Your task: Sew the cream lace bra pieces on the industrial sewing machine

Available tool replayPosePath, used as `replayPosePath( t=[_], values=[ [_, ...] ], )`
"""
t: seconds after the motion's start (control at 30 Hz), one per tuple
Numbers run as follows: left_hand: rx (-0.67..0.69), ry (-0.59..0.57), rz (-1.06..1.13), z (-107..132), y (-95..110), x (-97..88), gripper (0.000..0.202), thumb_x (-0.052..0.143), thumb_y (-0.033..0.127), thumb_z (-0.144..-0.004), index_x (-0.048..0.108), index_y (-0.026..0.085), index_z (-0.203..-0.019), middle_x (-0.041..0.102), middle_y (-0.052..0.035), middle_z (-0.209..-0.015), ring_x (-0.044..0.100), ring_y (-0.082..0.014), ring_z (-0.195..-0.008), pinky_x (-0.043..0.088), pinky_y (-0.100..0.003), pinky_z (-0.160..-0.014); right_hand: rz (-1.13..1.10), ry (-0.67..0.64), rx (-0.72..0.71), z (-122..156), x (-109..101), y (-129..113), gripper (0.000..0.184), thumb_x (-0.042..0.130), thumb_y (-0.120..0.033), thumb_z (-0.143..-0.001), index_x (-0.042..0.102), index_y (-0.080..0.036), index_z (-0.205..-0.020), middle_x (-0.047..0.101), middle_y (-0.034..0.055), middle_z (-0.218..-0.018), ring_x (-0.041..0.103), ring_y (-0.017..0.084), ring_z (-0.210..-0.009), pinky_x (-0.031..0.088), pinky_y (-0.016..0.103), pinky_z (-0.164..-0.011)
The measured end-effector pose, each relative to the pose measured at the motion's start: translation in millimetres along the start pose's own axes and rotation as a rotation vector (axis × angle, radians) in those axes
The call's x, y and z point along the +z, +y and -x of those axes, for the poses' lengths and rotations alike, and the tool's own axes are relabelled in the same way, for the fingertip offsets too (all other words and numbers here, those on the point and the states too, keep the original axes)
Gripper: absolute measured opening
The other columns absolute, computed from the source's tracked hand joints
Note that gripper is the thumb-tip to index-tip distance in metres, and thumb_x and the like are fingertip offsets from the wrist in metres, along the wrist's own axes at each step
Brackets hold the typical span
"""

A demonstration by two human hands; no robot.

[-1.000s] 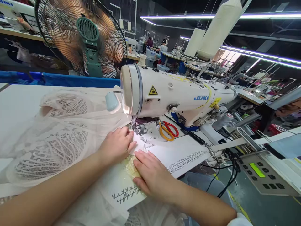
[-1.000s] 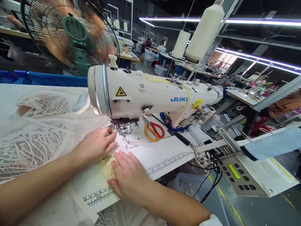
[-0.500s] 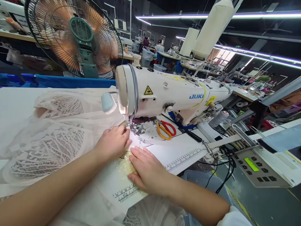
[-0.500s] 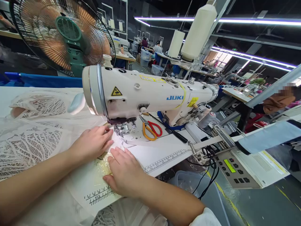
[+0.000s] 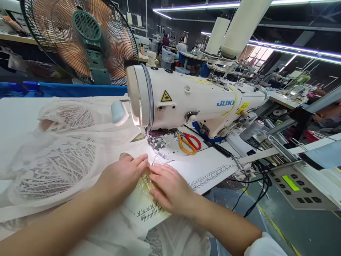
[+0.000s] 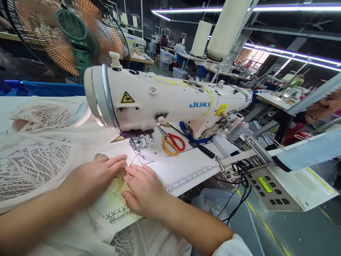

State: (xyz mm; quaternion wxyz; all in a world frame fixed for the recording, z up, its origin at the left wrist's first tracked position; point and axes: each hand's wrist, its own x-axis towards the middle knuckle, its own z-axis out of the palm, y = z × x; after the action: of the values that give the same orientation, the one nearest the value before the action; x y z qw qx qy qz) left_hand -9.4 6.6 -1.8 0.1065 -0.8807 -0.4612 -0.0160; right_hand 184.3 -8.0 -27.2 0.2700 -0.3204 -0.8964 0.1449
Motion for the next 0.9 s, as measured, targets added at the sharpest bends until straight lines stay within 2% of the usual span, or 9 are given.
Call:
replayPosePath(
  t=[0.13,0.27,0.47,0.9],
  values=[
    [0.112,0.1,-0.029,-1.7,-4.0,2.3,0.033,0.044,0.01,-0.084,0.067,0.019,-0.106,0.071,-0.0051,-0.111,0.058,-0.021,-0.069,0.049,-0.035,-0.062,-0.031,0.097,-0.012,3.2,1.1,4.3,0.026,0.049,-0.028,-0.087,0.063,-0.015,-0.105,0.062,0.0131,-0.125,0.055,0.024,-0.119,0.043,0.041,-0.103],
    [0.187,0.158,0.093,-4.0,-9.0,9.0,0.031,0.038,0.02,-0.091,0.068,0.02,-0.099,0.069,-0.0053,-0.116,0.059,-0.0199,-0.076,0.051,-0.034,-0.067,-0.06,0.121,-0.016,2.4,-2.0,4.0,0.025,0.049,-0.026,-0.088,0.064,-0.013,-0.102,0.063,0.0145,-0.124,0.056,0.023,-0.119,0.044,0.039,-0.103],
    [0.221,0.068,0.316,-7.8,-26.8,14.8,0.038,0.032,0.03,-0.096,0.066,0.024,-0.113,0.066,-0.0045,-0.123,0.061,-0.0192,-0.09,0.052,-0.033,-0.076,-0.075,0.149,-0.024,1.3,-3.9,3.4,0.024,0.049,-0.025,-0.088,0.065,-0.012,-0.101,0.065,0.0157,-0.121,0.058,0.024,-0.116,0.046,0.039,-0.101],
    [0.231,0.017,0.325,-20.6,-50.9,17.6,0.042,0.031,0.037,-0.094,0.067,0.027,-0.113,0.064,-0.004,-0.126,0.064,-0.0209,-0.096,0.053,-0.033,-0.081,-0.084,0.126,0.006,1.2,-5.5,3.1,0.025,0.051,-0.026,-0.088,0.066,-0.01,-0.1,0.064,0.0168,-0.121,0.058,0.026,-0.115,0.046,0.039,-0.101]
  ],
)
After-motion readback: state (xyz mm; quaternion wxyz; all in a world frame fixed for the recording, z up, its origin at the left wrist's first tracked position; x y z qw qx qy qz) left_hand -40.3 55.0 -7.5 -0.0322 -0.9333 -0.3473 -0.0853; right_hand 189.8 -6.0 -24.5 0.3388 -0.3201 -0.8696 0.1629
